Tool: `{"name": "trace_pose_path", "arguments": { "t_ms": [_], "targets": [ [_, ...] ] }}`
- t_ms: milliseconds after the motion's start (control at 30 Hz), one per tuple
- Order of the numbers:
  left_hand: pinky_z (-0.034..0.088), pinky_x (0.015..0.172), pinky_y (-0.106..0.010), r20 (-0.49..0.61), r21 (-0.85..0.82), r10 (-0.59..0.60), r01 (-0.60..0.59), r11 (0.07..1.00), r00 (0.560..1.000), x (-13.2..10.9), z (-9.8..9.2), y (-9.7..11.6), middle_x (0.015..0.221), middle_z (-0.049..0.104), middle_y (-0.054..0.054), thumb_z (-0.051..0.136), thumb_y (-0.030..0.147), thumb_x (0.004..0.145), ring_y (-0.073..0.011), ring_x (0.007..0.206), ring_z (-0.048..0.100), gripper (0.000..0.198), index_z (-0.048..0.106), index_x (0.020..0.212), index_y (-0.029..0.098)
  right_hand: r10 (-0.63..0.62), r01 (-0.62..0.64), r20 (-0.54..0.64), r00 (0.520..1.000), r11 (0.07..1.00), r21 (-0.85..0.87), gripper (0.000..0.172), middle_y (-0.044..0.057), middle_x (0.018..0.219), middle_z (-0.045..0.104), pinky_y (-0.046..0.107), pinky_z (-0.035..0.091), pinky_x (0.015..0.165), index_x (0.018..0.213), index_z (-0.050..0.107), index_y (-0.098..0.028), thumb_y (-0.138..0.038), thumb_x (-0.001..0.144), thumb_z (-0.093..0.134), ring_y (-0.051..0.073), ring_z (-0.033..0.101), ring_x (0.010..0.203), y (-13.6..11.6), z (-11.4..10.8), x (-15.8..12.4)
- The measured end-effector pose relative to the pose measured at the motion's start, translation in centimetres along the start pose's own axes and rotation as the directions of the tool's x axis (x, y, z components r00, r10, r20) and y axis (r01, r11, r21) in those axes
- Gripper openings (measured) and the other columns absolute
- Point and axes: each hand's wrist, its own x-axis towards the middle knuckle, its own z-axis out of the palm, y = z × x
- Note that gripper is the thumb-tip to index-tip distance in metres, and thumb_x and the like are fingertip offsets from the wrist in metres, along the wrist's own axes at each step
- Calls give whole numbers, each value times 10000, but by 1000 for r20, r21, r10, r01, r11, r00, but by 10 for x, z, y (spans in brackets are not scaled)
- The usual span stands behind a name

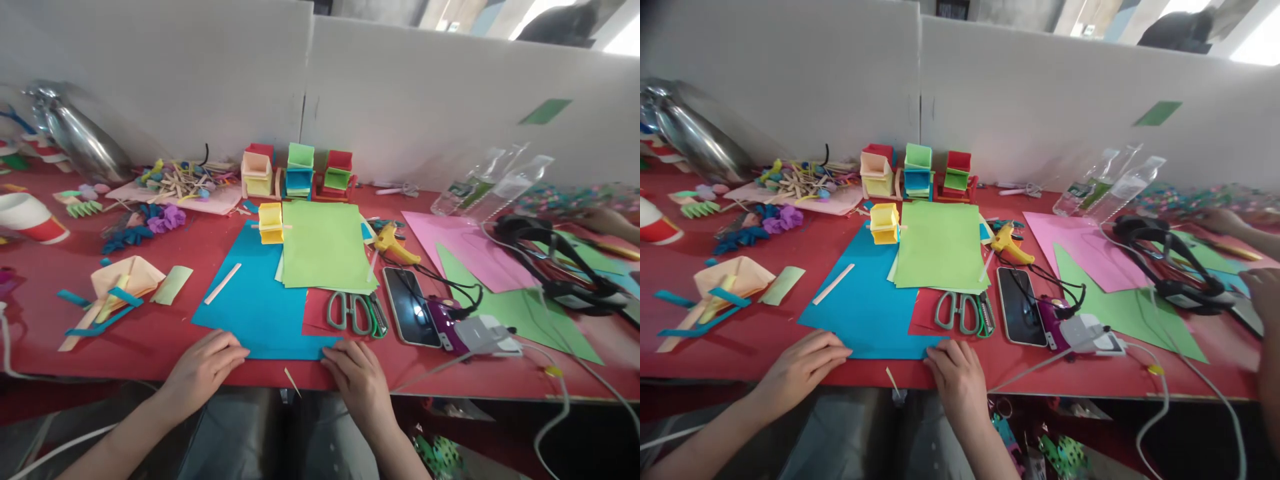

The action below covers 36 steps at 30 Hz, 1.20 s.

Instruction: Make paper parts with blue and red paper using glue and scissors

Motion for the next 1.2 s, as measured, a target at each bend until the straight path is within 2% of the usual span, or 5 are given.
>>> {"name": "trace_pose_path", "arguments": {
  "t_ms": [167, 333, 733, 1067, 1200],
  "targets": [
    [435, 677, -230, -61, 80, -62, 67, 995, 996, 4, 4, -3, 799, 586, -24, 426, 244, 885, -129, 746, 556, 159, 577, 893, 195, 169, -170, 21, 985, 983, 69, 175, 29, 716, 575, 304, 389, 670, 755, 644, -216, -270, 854, 510, 186, 483, 747, 0, 0, 9],
    [412, 648, -252, 14, 178, -101, 97, 979, 995, 10, 4, -2, 746, 550, -19, 399, 230, 891, -137, 701, 524, 201, 566, 787, 189, 318, -318, -1, 948, 946, -68, 88, 24, 771, 592, 324, 342, 683, 759, 605, -216, -288, 804, 581, 213, 469, 796, -6, 3, 14],
    [439, 734, -260, -36, 172, 34, -27, 985, 999, 4, 2, 0, 847, 613, -37, 446, 206, 870, -144, 786, 564, 176, 608, 936, 193, -26, 25, 42, 999, 999, 28, 186, 45, 826, 601, 281, 337, 655, 900, 620, -201, -244, 894, 438, 170, 476, 757, 4, 3, 9],
    [431, 658, -244, 85, 119, -45, 35, 992, 995, 17, -1, -7, 770, 585, -18, 400, 225, 889, -140, 729, 555, 179, 574, 851, 204, 33, -33, 5, 999, 999, -41, 205, 24, 770, 611, 296, 292, 668, 827, 599, -207, -249, 905, 414, 178, 465, 761, -3, 2, 13],
    [430, 649, -251, 46, 150, -66, 58, 987, 997, 22, 0, -8, 792, 579, -26, 382, 233, 890, -154, 744, 557, 170, 550, 891, 205, 77, -76, 10, 997, 990, -118, 181, 23, 742, 596, 296, 289, 681, 796, 569, -192, -240, 898, 427, 180, 452, 756, -6, 3, 17]
  ]
}}
